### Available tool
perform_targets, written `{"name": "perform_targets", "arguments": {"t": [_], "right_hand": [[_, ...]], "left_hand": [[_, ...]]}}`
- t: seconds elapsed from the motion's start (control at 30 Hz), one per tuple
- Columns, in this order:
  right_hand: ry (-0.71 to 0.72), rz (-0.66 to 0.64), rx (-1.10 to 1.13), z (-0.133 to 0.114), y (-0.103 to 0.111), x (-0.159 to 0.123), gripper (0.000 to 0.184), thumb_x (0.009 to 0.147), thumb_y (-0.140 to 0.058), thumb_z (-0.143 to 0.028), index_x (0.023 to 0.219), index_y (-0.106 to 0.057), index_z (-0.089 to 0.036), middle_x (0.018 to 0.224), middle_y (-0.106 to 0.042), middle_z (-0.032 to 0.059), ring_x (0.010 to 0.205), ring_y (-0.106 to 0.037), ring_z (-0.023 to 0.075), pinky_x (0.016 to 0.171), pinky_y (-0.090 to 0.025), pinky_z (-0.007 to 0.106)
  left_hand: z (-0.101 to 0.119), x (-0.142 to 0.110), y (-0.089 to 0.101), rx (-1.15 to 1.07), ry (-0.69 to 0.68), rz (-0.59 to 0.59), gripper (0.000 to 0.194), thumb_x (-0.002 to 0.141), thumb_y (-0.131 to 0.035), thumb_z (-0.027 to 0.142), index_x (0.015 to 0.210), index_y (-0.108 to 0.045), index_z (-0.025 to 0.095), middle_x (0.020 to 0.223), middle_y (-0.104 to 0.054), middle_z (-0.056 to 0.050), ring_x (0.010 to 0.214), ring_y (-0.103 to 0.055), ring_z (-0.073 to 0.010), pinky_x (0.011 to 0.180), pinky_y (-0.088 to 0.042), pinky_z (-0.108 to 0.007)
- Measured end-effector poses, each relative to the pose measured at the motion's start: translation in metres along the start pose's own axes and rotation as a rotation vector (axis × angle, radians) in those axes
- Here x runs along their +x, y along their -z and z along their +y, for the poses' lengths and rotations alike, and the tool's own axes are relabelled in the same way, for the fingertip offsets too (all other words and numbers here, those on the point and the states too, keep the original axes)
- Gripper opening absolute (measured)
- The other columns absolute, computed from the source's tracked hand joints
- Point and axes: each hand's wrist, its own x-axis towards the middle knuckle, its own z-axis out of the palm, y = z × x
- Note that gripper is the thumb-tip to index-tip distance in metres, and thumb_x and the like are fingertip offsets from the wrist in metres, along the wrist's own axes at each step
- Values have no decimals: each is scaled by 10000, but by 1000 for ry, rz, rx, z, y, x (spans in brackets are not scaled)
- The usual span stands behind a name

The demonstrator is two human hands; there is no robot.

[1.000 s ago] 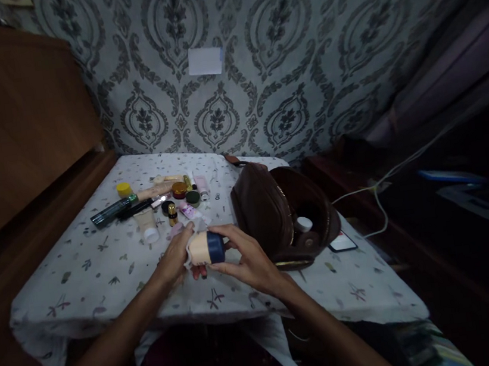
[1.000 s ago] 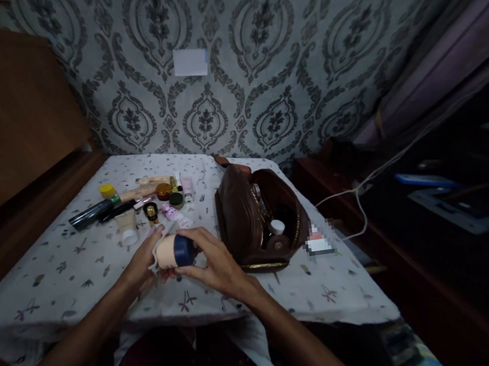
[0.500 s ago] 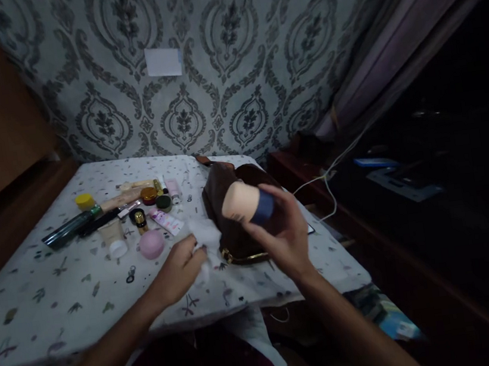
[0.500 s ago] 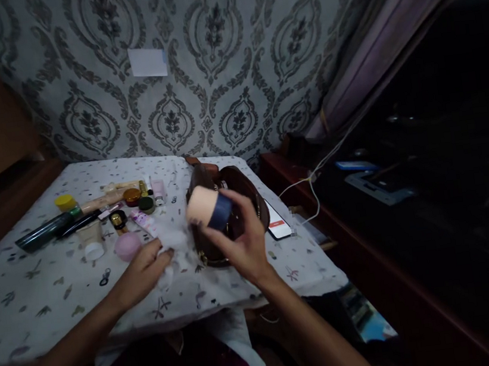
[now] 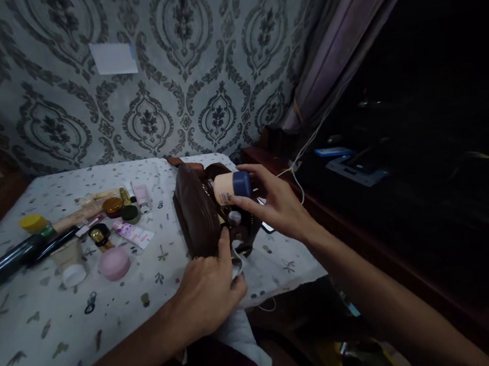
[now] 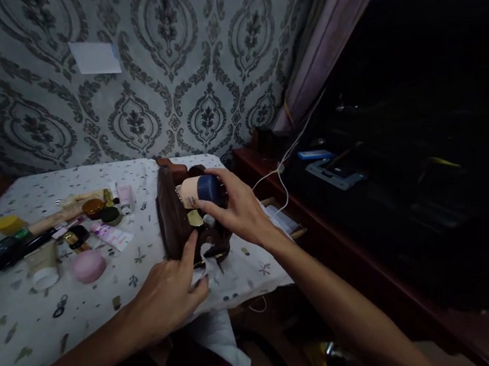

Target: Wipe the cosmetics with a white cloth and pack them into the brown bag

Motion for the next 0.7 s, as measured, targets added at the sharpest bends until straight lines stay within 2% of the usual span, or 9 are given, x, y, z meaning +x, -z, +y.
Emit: {"name": "perform_targets", "arguments": {"t": [0.1, 0.2, 0.27, 0.37, 0.5, 0.7], "right_hand": [[78, -101, -186, 3, 8, 7, 533, 894, -656, -475, 1319, -529, -178, 1243, -634, 140, 1114, -623, 295, 944, -504, 427], [80, -214, -317, 3, 13, 14, 546, 904, -651, -454, 1345, -523, -160, 1190, -636, 146, 1061, -630, 299, 899, -505, 415], [60, -309, -372, 1, 13, 18, 543, 902, -661, -429, 1348, -532, -147, 1177, -632, 145, 1027, -636, 291, 881, -499, 401], [30, -444, -433, -4, 10, 24, 554, 892, -681, -402, 1363, -536, -149, 1179, -625, 141, 1003, -639, 281, 851, -486, 375], [54, -532, -486, -5, 4, 32, 571, 878, -709, -399, 1374, -521, -186, 1184, -624, 115, 993, -639, 267, 799, -460, 334], [116, -650, -483, -2, -4, 43, 585, 843, -743, -357, 1334, -489, -167, 1159, -643, 92, 1007, -637, 268, 773, -437, 320]], "left_hand": [[-4, 7, -2, 42, 5, 4, 660, 983, -392, 319, 1566, -229, 57, 887, -768, -167, 833, -748, -331, 744, -551, -429], [-15, 7, -4, 71, -16, -1, 507, 985, -390, 266, 1478, -423, 151, 894, -770, -134, 817, -747, -295, 732, -544, -387], [-21, 5, -5, 55, -39, -13, 454, 985, -393, 234, 1426, -491, 202, 891, -773, -105, 808, -746, -270, 717, -539, -354], [-28, 4, -5, 54, -54, -44, 482, 979, -387, 182, 1445, -493, 243, 865, -775, -80, 779, -746, -254, 700, -538, -339], [-31, 6, -5, 74, -60, -64, 521, 968, -395, 155, 1471, -486, 251, 841, -775, -74, 756, -748, -251, 682, -554, -337], [-39, 8, -16, 36, -148, 53, 501, 950, -431, 158, 1431, -539, 245, 745, -752, -42, 627, -711, -191, 596, -539, -260]]}}
